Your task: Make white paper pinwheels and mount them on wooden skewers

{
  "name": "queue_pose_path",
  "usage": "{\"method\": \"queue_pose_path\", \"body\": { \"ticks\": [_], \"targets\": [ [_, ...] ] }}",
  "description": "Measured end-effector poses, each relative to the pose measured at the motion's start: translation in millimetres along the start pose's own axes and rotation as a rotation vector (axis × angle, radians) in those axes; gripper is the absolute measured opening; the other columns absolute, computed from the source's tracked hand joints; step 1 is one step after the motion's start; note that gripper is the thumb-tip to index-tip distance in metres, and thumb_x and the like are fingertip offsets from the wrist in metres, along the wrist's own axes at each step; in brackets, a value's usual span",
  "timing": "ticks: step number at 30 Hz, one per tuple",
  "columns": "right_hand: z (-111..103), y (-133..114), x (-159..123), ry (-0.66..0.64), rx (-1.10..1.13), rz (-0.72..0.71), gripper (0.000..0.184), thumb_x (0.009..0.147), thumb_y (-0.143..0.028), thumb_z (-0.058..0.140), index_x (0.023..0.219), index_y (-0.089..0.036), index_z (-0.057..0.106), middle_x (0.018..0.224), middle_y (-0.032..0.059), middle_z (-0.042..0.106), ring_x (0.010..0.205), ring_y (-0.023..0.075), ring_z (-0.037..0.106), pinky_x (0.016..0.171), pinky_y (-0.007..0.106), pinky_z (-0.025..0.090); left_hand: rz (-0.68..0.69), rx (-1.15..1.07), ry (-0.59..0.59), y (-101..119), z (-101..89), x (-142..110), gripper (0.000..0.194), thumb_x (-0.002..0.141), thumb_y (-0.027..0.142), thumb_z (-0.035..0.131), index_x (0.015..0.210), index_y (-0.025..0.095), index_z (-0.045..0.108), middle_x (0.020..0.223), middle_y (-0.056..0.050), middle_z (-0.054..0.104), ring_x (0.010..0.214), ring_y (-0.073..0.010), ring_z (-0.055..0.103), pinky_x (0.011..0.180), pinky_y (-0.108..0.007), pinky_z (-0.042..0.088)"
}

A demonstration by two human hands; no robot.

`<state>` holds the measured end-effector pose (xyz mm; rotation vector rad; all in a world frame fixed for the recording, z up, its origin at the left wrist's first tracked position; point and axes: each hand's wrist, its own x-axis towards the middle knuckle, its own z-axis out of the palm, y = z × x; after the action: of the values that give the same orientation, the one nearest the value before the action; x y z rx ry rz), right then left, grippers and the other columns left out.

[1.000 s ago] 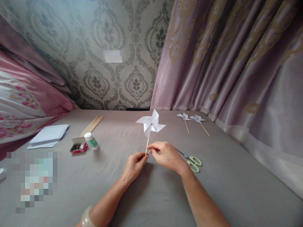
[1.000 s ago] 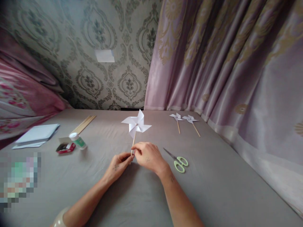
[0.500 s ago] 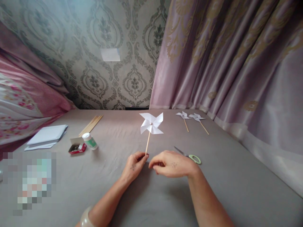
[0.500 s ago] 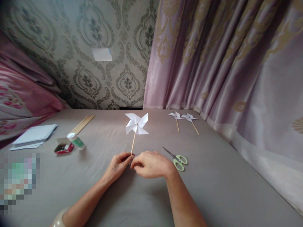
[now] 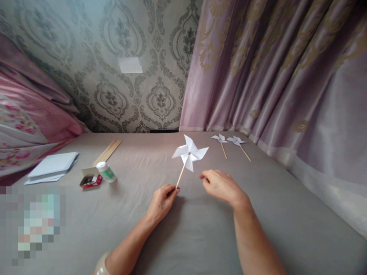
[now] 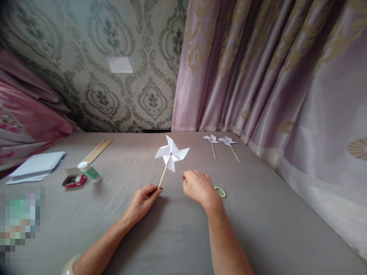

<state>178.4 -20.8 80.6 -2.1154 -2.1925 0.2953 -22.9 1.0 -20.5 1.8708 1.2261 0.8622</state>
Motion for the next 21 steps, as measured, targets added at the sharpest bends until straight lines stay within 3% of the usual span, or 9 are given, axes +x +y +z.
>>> {"method": "queue_pose_path", "body": {
  "ticks": [3, 5, 7, 9, 12, 15, 17, 19, 21],
  "targets": [
    [-2.3, 2.0, -2.2, -0.138, 0.139, -0.19, 0.028, 0.079, -0.019, 0.047, 0.092, -0.026, 0.072, 0.09, 0.0019, 0.073, 0.082, 0.0174, 0.066, 0.068, 0.025, 0.042, -0.004, -0.01, 0.009, -0.8, -0.1, -0.2, 0.034, 0.084, 0.041, 0.05, 0.082, 0.015, 0.073, 0.072, -0.005, 0.065, 0.065, -0.0155, 0.057, 0.059, -0.023, 0.041],
    [-6.4, 0.4, -0.3, 0.003, 0.25, -0.188, 0.028, 0.083, -0.024, 0.045, 0.093, -0.025, 0.07, 0.082, 0.0007, 0.072, 0.074, 0.0152, 0.065, 0.064, 0.023, 0.041, -0.002, -0.009, 0.004, -1.3, 0.2, -0.3, 0.034, 0.084, 0.041, 0.051, 0.082, 0.015, 0.073, 0.072, -0.005, 0.065, 0.065, -0.0154, 0.057, 0.059, -0.023, 0.041],
    [-9.8, -2.7, 2.9, 0.244, 0.305, -0.077, 0.032, 0.086, -0.025, 0.042, 0.107, -0.023, 0.065, 0.081, 0.0016, 0.072, 0.073, 0.0153, 0.064, 0.064, 0.024, 0.041, 0.005, -0.008, 0.009, -2.4, 0.8, -0.3, 0.034, 0.083, 0.041, 0.051, 0.083, 0.015, 0.074, 0.072, -0.005, 0.065, 0.064, -0.0151, 0.057, 0.059, -0.023, 0.04],
    [-10.1, -5.9, 5.5, 0.384, 0.251, 0.066, 0.042, 0.087, -0.023, 0.041, 0.127, -0.02, 0.052, 0.084, 0.0042, 0.072, 0.076, 0.0175, 0.065, 0.067, 0.026, 0.041, 0.013, -0.007, 0.018, -4.0, 1.5, -0.1, 0.034, 0.083, 0.041, 0.051, 0.083, 0.016, 0.074, 0.072, -0.005, 0.066, 0.063, -0.015, 0.056, 0.058, -0.023, 0.04],
    [-3.3, -8.8, 4.4, 0.223, 0.061, 0.105, 0.048, 0.086, -0.02, 0.042, 0.133, -0.017, 0.046, 0.091, 0.0102, 0.072, 0.084, 0.0223, 0.066, 0.07, 0.03, 0.042, 0.01, -0.008, 0.028, -5.4, 1.8, 0.2, 0.035, 0.083, 0.042, 0.051, 0.082, 0.016, 0.074, 0.071, -0.005, 0.065, 0.063, -0.015, 0.056, 0.058, -0.023, 0.04],
    [4.9, -9.9, -0.3, -0.095, 0.009, -0.122, 0.035, 0.082, -0.02, 0.047, 0.112, -0.02, 0.063, 0.094, 0.0099, 0.072, 0.092, 0.0232, 0.065, 0.074, 0.03, 0.042, -0.01, -0.012, 0.024, -4.3, 0.7, 0.6, 0.036, 0.083, 0.042, 0.05, 0.08, 0.015, 0.073, 0.073, -0.005, 0.066, 0.065, -0.0155, 0.057, 0.06, -0.023, 0.04],
    [5.8, -10.6, -1.7, -0.188, 0.11, -0.275, 0.029, 0.08, -0.022, 0.05, 0.103, -0.024, 0.068, 0.091, 0.0051, 0.072, 0.09, 0.0203, 0.065, 0.073, 0.027, 0.042, -0.023, -0.016, 0.015, -2.7, -0.1, 0.7, 0.036, 0.083, 0.043, 0.05, 0.079, 0.015, 0.073, 0.073, -0.005, 0.066, 0.066, -0.0158, 0.057, 0.06, -0.024, 0.04],
    [2.7, -11.0, 0.0, -0.089, 0.263, -0.315, 0.027, 0.084, -0.026, 0.048, 0.101, -0.025, 0.068, 0.085, 0.0019, 0.073, 0.082, 0.017, 0.066, 0.069, 0.025, 0.041, -0.029, -0.023, 0.014, -1.4, -0.6, 0.7, 0.036, 0.083, 0.043, 0.05, 0.08, 0.015, 0.073, 0.072, -0.005, 0.065, 0.066, -0.0159, 0.057, 0.06, -0.024, 0.04],
    [-1.5, -10.6, 4.3, 0.154, 0.349, -0.211, 0.031, 0.088, -0.029, 0.042, 0.109, -0.023, 0.064, 0.084, 0.0025, 0.072, 0.077, 0.016, 0.066, 0.066, 0.024, 0.04, -0.028, -0.031, 0.02, -1.3, -0.2, 0.5, 0.036, 0.082, 0.043, 0.051, 0.081, 0.015, 0.073, 0.071, -0.004, 0.065, 0.065, -0.0158, 0.056, 0.06, -0.024, 0.039]
  ]
}}
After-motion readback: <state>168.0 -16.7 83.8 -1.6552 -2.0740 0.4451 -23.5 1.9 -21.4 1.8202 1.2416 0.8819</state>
